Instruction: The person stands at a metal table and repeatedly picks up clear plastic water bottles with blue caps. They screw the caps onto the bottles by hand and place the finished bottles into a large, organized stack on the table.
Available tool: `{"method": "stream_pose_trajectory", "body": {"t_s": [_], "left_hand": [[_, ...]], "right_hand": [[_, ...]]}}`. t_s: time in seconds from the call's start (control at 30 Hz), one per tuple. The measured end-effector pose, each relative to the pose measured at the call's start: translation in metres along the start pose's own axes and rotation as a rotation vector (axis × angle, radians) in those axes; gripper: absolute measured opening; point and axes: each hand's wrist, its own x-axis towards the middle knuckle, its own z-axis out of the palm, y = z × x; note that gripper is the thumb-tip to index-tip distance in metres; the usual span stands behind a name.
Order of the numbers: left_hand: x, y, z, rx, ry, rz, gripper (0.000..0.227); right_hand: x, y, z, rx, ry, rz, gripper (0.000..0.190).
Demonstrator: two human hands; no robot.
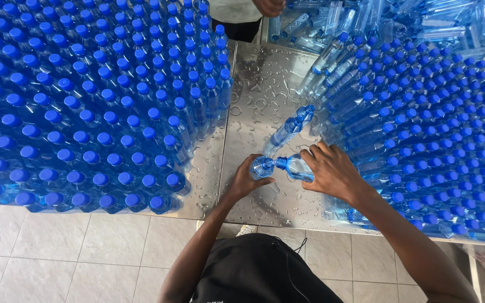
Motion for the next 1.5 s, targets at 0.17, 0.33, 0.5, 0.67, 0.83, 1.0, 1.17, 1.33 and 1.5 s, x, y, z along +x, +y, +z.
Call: {"method": "stream_pose_trajectory", "body": {"t_s": [0.17, 0.33, 0.5, 0.67, 0.83, 1.0, 1.17, 1.33, 1.5], "left_hand": [[0.002, -0.003, 0.002, -0.018, -0.003, 0.015, 0.085], [0.004, -0.005, -0.001, -0.015, 0.004, 0.028, 0.084], [0.006, -0.005, -0.001, -0.047, 0.016, 0.048, 0.083], [0.005, -0.003, 0.0, -0.059, 0.01, 0.034, 0.081], [-0.001, 0.008, -0.001, -0.073, 0.033, 0.046, 0.078], [-0.008, 0.019, -0.013, -0.025, 0.02, 0.025, 0.08], [-0.02, 0.018, -0.015, -0.029, 0.02, 0.0, 0.078], [-0.024, 0.021, -0.015, -0.009, 0.0, -0.047, 0.081], [-0.024, 0.031, -0.014, -0.016, -0.023, -0.09, 0.076]], "right_hand": [[0.002, 0.0, -0.005, 0.021, -0.009, 0.004, 0.062], [0.003, 0.002, 0.002, 0.115, -0.025, 0.035, 0.064], [0.009, 0.0, -0.02, 0.334, -0.027, 0.181, 0.068], [0.008, 0.015, 0.036, 0.528, 0.051, 0.376, 0.072], [0.012, 0.02, 0.125, 0.747, 0.274, 0.602, 0.084], [0.031, 0.016, 0.189, 0.983, 0.507, 0.898, 0.09], [0.054, -0.001, 0.193, 1.151, 0.488, 0.996, 0.085], [0.06, -0.002, 0.208, 1.16, 0.484, 1.0, 0.093], [0.033, -0.025, 0.18, 1.635, 0.946, 1.192, 0.051]]}}
